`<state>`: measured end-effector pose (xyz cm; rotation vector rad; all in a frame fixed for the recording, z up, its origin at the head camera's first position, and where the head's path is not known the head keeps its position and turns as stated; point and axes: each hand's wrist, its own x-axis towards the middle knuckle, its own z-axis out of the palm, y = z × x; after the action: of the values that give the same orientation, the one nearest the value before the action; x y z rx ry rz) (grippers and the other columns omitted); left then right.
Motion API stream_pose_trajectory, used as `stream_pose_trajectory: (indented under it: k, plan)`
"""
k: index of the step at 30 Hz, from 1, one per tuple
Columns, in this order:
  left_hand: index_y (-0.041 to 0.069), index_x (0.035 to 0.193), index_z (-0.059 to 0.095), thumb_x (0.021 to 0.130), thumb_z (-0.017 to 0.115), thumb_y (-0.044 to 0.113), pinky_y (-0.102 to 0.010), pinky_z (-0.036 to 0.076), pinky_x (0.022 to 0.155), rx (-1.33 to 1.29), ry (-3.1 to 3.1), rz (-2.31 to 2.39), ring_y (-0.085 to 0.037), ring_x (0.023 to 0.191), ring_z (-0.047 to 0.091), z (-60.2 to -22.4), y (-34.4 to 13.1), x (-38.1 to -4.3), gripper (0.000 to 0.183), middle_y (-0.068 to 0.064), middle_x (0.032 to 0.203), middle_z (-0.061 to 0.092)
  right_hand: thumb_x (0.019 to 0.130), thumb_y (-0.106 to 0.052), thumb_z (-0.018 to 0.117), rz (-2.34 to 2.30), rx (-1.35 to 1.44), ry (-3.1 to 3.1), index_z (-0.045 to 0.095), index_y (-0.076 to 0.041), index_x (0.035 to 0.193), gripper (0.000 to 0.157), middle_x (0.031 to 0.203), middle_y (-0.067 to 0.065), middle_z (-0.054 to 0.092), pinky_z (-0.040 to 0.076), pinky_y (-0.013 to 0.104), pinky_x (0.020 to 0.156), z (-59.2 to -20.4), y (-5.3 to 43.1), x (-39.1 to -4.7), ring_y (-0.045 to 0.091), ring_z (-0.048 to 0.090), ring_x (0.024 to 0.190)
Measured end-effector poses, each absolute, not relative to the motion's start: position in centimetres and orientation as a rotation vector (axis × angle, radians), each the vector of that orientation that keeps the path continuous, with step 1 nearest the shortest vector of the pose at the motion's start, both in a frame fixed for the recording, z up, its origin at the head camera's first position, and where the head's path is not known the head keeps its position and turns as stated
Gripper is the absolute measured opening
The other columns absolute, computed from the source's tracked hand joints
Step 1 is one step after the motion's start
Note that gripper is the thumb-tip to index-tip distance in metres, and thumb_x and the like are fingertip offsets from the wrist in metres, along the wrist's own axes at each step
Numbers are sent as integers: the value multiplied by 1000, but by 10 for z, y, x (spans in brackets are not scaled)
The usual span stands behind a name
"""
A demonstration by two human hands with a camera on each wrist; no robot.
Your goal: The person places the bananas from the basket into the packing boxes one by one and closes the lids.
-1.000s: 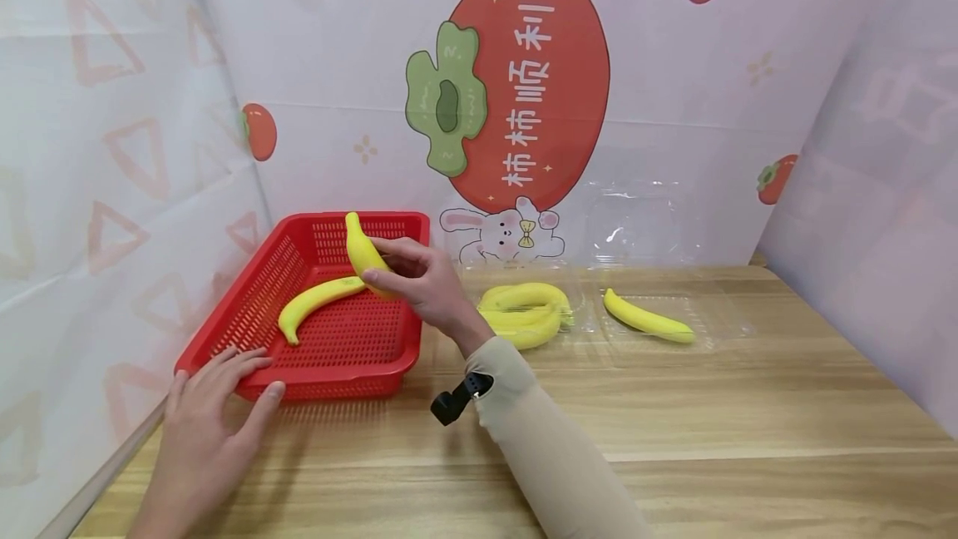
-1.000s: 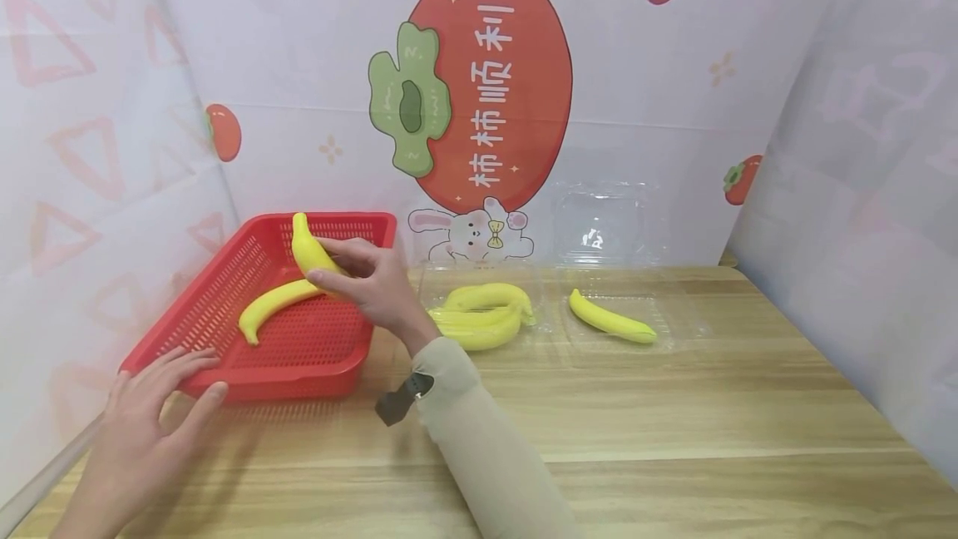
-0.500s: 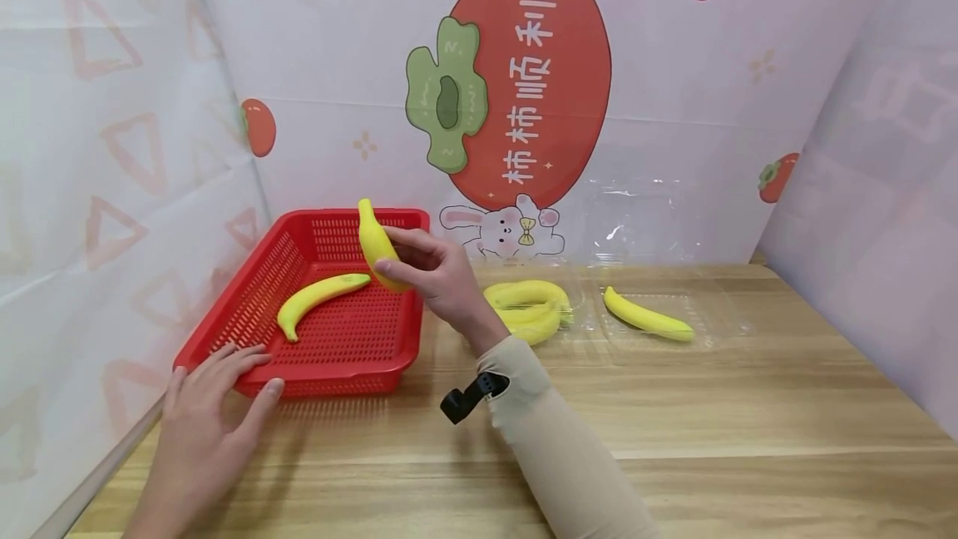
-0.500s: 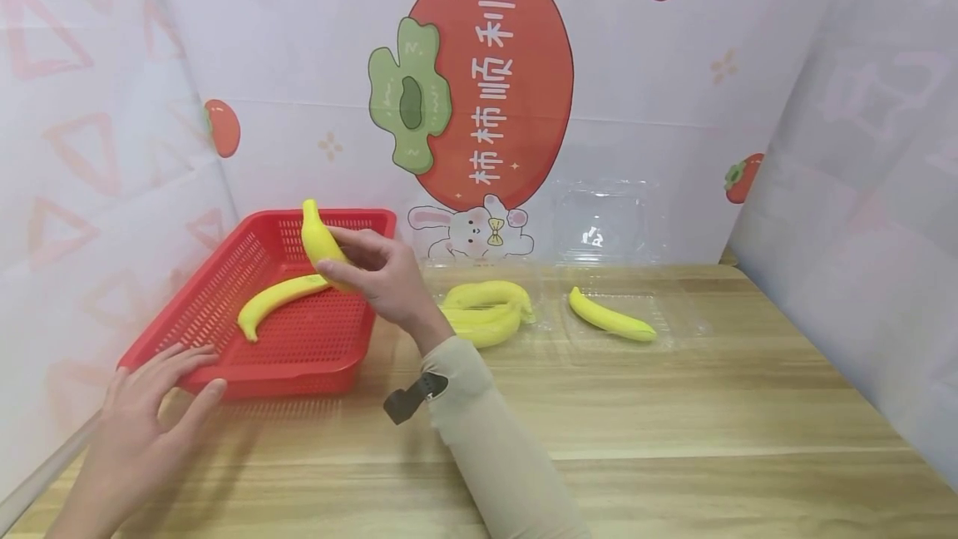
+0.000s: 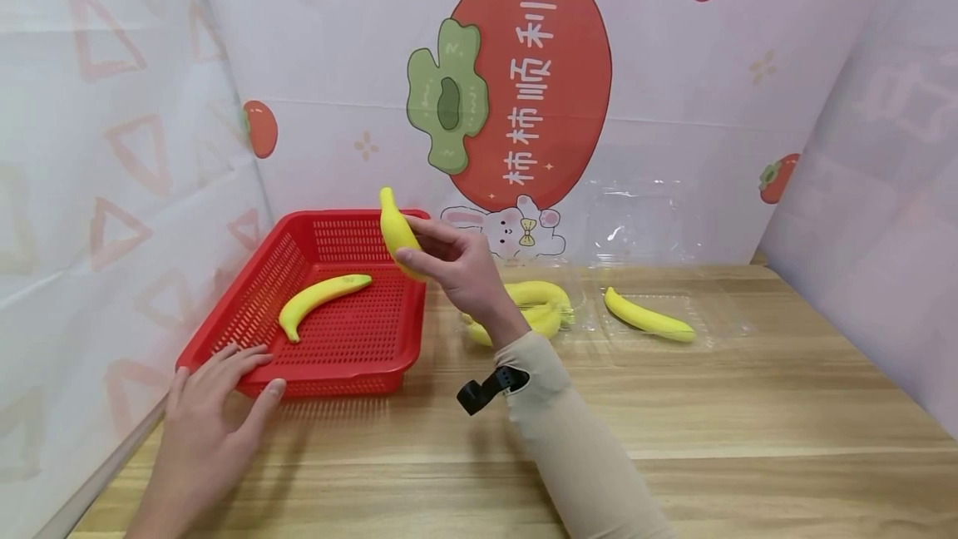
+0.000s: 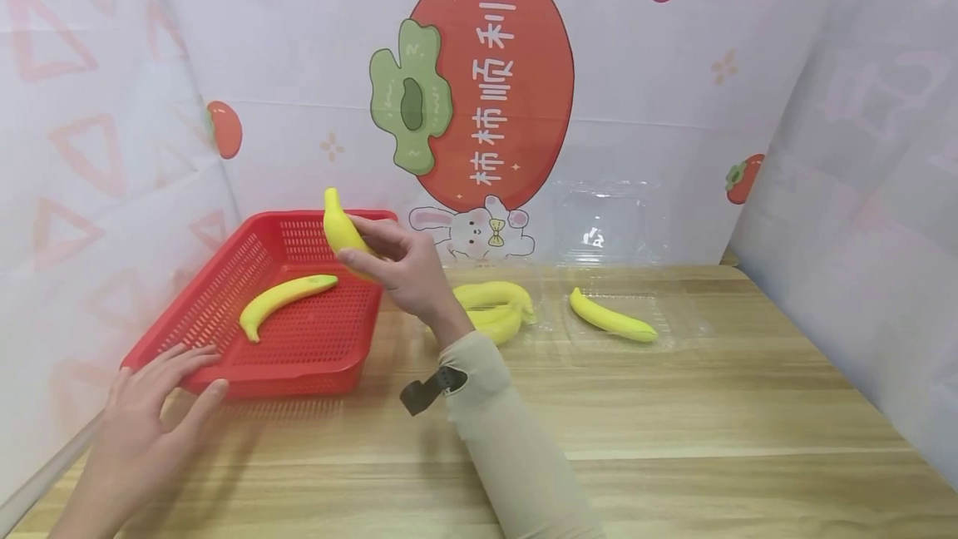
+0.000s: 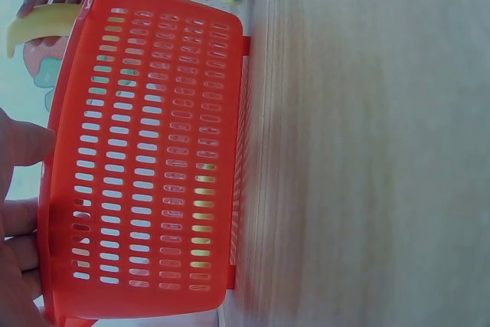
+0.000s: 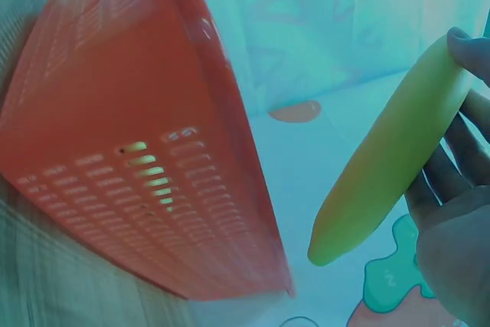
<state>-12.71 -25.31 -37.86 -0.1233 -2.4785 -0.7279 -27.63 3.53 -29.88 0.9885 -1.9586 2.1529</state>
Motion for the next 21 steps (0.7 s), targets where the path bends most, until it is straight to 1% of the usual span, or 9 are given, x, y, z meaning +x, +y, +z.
stream_pose_trajectory:
  k: [5, 11, 15, 21]
  plan:
    - [5, 137, 65, 99, 75, 27, -68, -3, 133, -123, -2478, -729, -52, 144, 43, -379, -253, -127, 45, -26, 143, 64, 97, -8, 76, 2077, 963, -1996, 69, -9, 141, 44, 125, 13, 73, 64, 26, 91, -298, 46, -279, 15, 72, 104]
    - [5, 137, 65, 99, 75, 27, -68, -3, 133, -120, -2486, -723, -53, 144, 43, -379, -252, -127, 46, -26, 143, 64, 95, -9, 79, 1981, 936, -2021, 71, -8, 138, 44, 130, 12, 73, 63, 24, 91, -299, 63, -283, 16, 72, 107]
    - [5, 137, 65, 99, 75, 26, -68, -3, 133, -119, -2485, -722, -53, 143, 44, -380, -252, -127, 45, -26, 143, 64, 94, -8, 80, 1965, 902, -2045, 72, -8, 137, 44, 131, 13, 75, 64, 26, 92, -298, 74, -283, 17, 73, 107]
    - [5, 136, 65, 98, 75, 25, -68, -3, 133, -122, -2476, -716, -53, 142, 44, -379, -252, -127, 44, -26, 142, 65, 95, -11, 81, 1946, 850, -2071, 73, -12, 136, 43, 127, 12, 76, 65, 28, 91, -297, 92, -286, 21, 72, 105]
